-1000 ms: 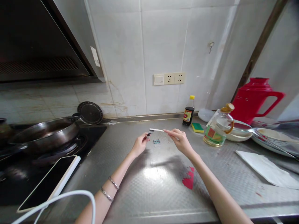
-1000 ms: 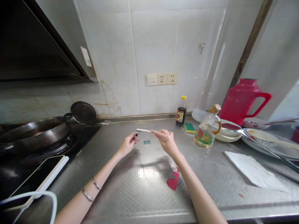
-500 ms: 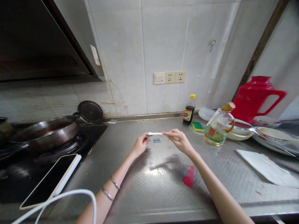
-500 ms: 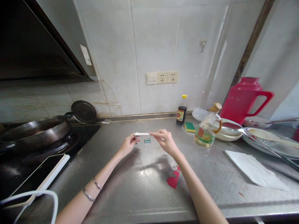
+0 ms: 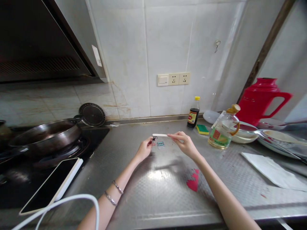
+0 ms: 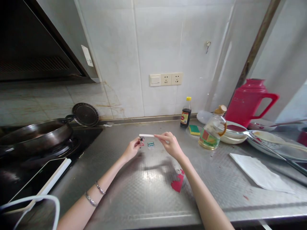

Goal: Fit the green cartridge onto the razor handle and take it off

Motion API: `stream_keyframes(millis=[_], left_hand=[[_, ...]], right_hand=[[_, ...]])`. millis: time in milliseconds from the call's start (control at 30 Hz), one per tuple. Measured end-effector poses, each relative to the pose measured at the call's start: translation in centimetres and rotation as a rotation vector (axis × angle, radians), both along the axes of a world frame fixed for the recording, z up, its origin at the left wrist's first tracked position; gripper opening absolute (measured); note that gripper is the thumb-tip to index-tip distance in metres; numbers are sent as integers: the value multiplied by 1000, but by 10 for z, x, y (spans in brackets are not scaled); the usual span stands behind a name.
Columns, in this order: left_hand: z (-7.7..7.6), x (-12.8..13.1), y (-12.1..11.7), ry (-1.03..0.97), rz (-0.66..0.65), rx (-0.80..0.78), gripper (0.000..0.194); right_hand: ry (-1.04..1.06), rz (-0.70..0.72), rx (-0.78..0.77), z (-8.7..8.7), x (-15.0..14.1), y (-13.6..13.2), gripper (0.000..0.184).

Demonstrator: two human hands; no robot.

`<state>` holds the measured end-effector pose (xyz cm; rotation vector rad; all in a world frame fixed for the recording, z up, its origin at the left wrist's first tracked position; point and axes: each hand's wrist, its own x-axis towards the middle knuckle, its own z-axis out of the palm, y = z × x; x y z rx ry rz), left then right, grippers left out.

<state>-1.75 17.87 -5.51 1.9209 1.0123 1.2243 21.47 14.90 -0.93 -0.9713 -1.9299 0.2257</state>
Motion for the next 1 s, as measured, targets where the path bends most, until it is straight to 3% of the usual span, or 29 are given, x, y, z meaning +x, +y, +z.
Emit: stream_keyframes(millis=[100,233,1000], left_hand=[[1,-1,0,-2,11,7,11],[2,-2,0,-18,9,8,12],[10,-3,-1,-48,5,-33,12]], right_hand=[[2,52,-28,0,-1,-1,27],[18,13,-32,-1,0,-1,29],[72,80,-104,-3,3,4,30]])
